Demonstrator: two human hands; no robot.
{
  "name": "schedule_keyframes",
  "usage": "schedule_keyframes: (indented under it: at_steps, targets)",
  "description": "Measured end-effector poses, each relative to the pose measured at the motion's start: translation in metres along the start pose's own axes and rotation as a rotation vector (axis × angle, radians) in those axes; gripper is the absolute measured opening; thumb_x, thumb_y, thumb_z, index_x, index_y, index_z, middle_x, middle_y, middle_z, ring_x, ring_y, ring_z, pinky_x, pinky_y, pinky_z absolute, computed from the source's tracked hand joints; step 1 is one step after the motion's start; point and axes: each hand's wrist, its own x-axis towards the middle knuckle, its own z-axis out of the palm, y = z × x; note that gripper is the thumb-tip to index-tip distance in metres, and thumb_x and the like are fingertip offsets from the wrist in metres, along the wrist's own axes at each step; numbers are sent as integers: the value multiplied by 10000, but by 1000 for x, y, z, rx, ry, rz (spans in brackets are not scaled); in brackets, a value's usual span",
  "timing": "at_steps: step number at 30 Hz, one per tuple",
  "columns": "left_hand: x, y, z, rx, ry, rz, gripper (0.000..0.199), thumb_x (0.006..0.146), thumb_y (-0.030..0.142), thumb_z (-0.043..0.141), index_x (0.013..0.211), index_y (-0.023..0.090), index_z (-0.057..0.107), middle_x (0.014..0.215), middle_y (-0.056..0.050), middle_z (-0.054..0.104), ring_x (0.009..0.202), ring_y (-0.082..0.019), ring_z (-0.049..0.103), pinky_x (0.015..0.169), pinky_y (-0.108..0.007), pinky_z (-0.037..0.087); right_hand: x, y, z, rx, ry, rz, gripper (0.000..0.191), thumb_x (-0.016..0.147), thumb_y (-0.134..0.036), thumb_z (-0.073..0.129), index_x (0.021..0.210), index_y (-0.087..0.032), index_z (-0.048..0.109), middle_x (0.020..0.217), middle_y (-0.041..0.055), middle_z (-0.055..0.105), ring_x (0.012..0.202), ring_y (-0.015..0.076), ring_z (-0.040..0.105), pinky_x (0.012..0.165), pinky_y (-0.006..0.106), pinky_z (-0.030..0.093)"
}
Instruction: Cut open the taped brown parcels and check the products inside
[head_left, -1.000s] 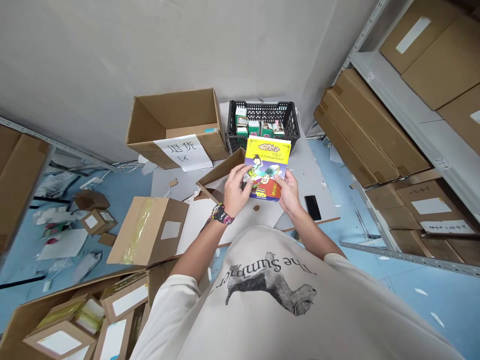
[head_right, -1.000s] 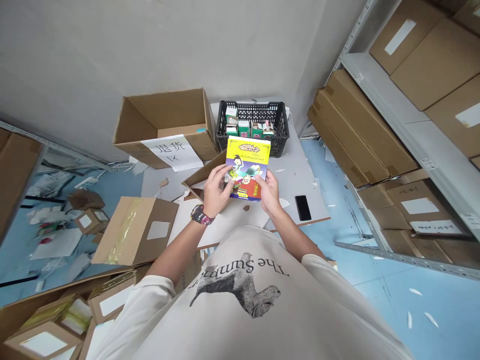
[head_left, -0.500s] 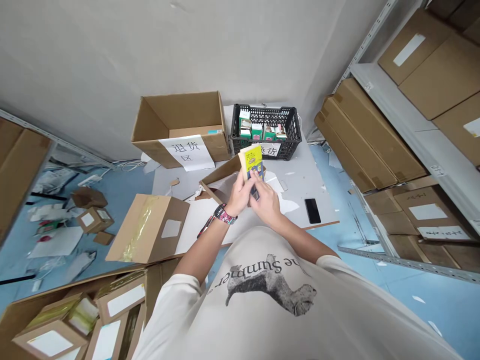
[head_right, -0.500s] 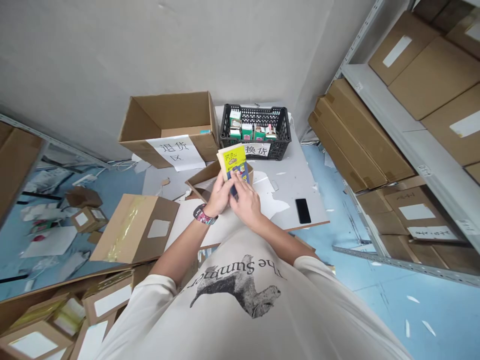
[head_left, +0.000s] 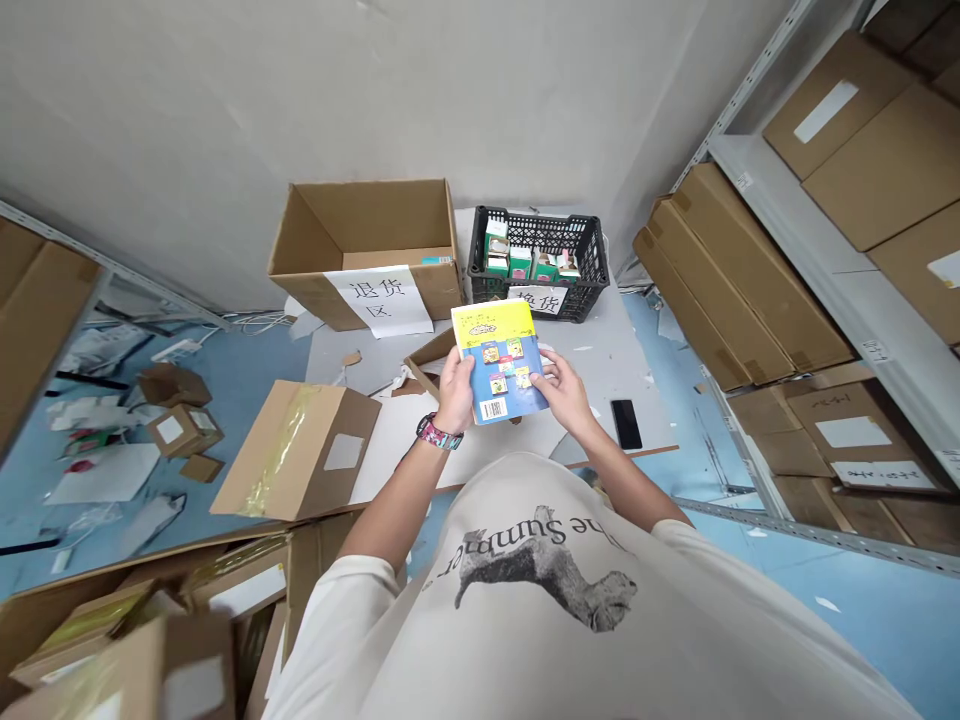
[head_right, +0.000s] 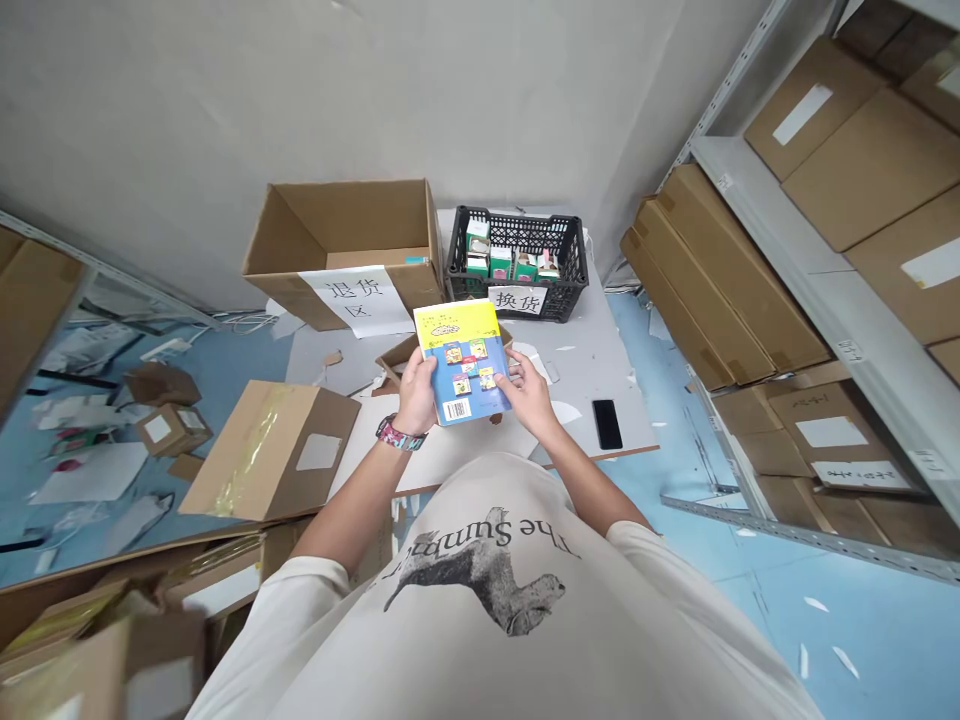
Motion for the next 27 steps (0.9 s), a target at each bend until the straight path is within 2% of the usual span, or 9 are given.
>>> schedule_keyframes:
  at_steps: [2, 5, 7, 10, 13, 16, 20, 23, 27]
  targets:
    - [4, -2, 1, -6, 22, -1, 618, 1044, 771, 714, 1367, 244, 695, 1403, -139, 825, 1202, -316, 821, 1006, -456, 700, -3, -2, 3, 71, 8, 1, 591, 911, -539, 893, 1442, -312, 766, 1025, -1, 777, 844, 197, 748, 868, 363, 679]
    - [8, -9, 4, -33, 79, -33, 622, 1008, 767, 776, 1331, 238, 726, 1387, -126, 825, 1192, -298, 805, 1003, -426, 690, -12, -16, 9, 64, 71, -116, 485, 986, -456, 826, 1440, -295, 771, 1050, 27, 791, 908, 207, 767, 872, 348, 689]
    - [9, -13, 7, -13, 73, -63, 626, 976, 744, 835, 1327, 233, 747, 1379, -119, 817, 1227, -296, 785, 1040, -422, 677, -21, -25, 11, -77, 140, -258, 464, 1050, -394, 742, 1498, -275, 757, 1148, 70, 820, 997, 230, 784, 919, 373, 709]
    - [1, -8, 12, 38, 8, -66, 660, 937, 657, 930, 1423, 253, 742, 1468, -120, 769, 1412, -310, 711, 1176, -433, 622, -32, -31, 10, -405, 211, -541, 470, 1119, -290, 637, 1578, -287, 742, 1294, 110, 835, 1112, 263, 804, 1024, 430, 723]
    - [-17, 6, 20, -75, -112, -81, 700, 954, 656, 930, 1513, 300, 704, 1585, -116, 718, 1534, -321, 654, 1225, -442, 599, -36, -26, 8, -645, 124, -825, 494, 1160, -214, 568, 1606, -322, 753, 1246, 100, 849, 1157, 266, 832, 1108, 439, 717]
    - [-32, 20, 28, -246, -190, -155, 644, 979, 686, 894, 1438, 265, 730, 1492, -131, 777, 1410, -328, 744, 1150, -460, 649, -35, -20, 13, -758, -31, -961, 478, 1185, -214, 552, 1597, -321, 771, 1220, 99, 856, 1263, 279, 831, 1155, 472, 711]
    - [-36, 24, 27, -290, -68, -208, 512, 910, 507, 980, 1279, 232, 758, 1295, -84, 828, 1185, -253, 809, 1047, -400, 673, -38, -23, 27, -773, -133, -951, 425, 1192, -235, 577, 1553, -288, 794, 1277, 122, 859, 1350, 302, 799, 1190, 534, 692]
    - [-32, 20, 16, -275, 5, -195, 514, 889, 484, 981, 1275, 246, 738, 1249, -65, 826, 1108, -233, 811, 973, -381, 685, -37, -34, 30, -720, -169, -891, 397, 1156, -316, 689, 1538, -276, 790, 1332, 126, 847, 1402, 331, 754, 1238, 587, 653]
    - [-29, 21, -6, -214, 29, -139, 558, 897, 532, 970, 1312, 249, 729, 1349, -106, 826, 1201, -293, 814, 999, -426, 695, -18, -44, 8, -611, -8, -657, 459, 1083, -426, 785, 1522, -292, 777, 1547, 148, 763, 1521, 405, 653, 1294, 696, 567]
